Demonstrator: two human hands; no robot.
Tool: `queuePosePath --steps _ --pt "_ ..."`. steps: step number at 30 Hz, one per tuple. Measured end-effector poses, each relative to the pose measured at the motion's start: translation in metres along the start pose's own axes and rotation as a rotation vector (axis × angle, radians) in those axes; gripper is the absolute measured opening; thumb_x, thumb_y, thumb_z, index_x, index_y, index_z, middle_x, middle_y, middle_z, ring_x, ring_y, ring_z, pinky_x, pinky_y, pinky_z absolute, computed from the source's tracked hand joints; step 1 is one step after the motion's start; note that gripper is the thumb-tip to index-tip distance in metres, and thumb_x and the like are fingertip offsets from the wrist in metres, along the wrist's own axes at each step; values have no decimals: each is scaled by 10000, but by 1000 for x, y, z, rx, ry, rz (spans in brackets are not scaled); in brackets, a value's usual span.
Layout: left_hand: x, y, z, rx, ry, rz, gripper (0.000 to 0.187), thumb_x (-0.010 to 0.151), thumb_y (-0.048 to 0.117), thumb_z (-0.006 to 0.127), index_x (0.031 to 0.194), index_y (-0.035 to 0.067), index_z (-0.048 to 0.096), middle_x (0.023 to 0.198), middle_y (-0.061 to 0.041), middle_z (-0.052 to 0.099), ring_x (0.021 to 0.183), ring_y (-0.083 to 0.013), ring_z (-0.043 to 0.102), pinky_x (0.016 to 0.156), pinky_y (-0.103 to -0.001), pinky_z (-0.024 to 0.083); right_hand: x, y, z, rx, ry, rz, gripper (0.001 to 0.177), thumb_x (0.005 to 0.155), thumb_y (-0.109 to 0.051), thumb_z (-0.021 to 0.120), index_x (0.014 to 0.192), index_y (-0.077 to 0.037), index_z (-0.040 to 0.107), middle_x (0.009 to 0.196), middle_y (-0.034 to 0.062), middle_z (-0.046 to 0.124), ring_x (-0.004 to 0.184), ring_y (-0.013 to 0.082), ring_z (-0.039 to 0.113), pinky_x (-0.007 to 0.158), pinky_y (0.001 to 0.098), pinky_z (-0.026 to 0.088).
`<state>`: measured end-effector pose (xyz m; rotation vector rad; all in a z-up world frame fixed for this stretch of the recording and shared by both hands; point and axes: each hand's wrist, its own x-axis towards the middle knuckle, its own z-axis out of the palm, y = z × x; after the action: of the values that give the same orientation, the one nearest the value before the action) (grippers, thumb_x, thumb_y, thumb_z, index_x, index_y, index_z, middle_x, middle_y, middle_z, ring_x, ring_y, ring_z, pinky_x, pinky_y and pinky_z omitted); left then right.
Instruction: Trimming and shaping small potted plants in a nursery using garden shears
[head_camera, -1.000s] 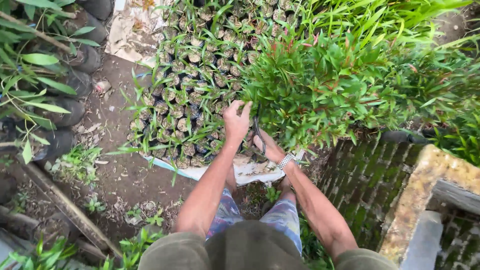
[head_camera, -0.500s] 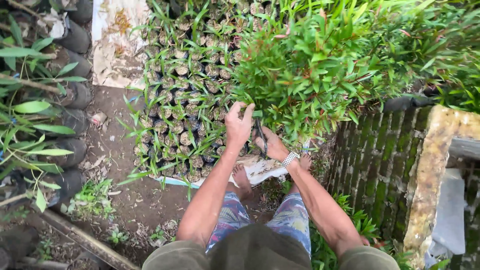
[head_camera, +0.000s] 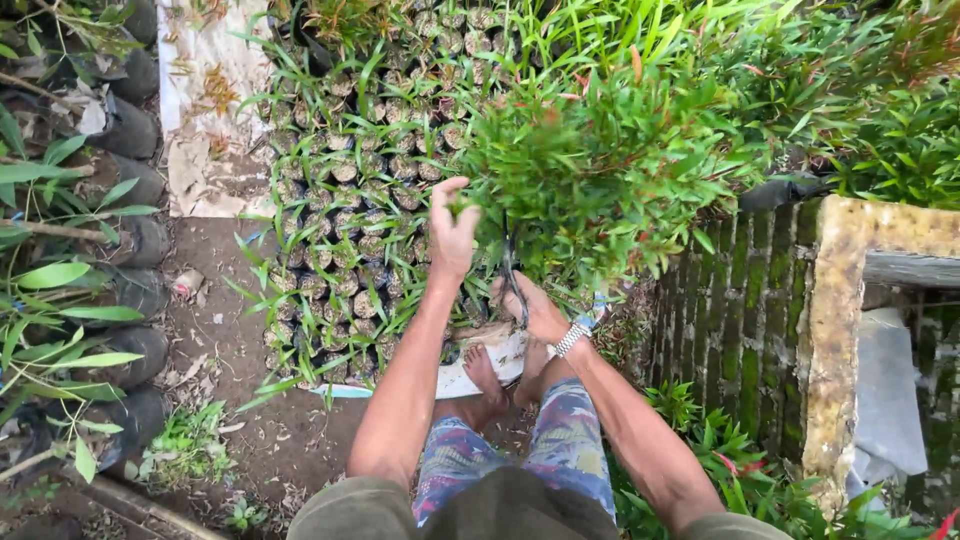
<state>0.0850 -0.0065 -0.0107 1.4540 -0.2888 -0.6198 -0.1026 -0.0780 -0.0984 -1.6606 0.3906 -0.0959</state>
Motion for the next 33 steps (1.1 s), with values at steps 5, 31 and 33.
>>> queuePosePath --steps 5,31,33 --pt "42 11 25 442 -115 621 1012 771 787 782 1490 150 464 1391 -177 594 1193 -402 662 1006 -502 551 10 -15 4 58 58 -32 695 1037 -642 449 1133 15 655 1117 244 718 1120 407 673 957 547 509" --pt "15 83 12 176 87 744 268 1078 247 588 871 81 628 633 -39 630 504 -124 575 572 -287 561 42 -27 -12 57 275 -72 545 886 -511 678 1176 -51 640 1065 163 707 986 273 725 909 420 580" --pt "-13 102 -30 75 84 629 318 1101 303 550 847 125 621 598 34 589 474 -72 510 567 -244 536 15 -36 9 -3 335 27 357 917 -272 725 1195 -58 659 1103 166 705 1042 301 725 968 461 573"
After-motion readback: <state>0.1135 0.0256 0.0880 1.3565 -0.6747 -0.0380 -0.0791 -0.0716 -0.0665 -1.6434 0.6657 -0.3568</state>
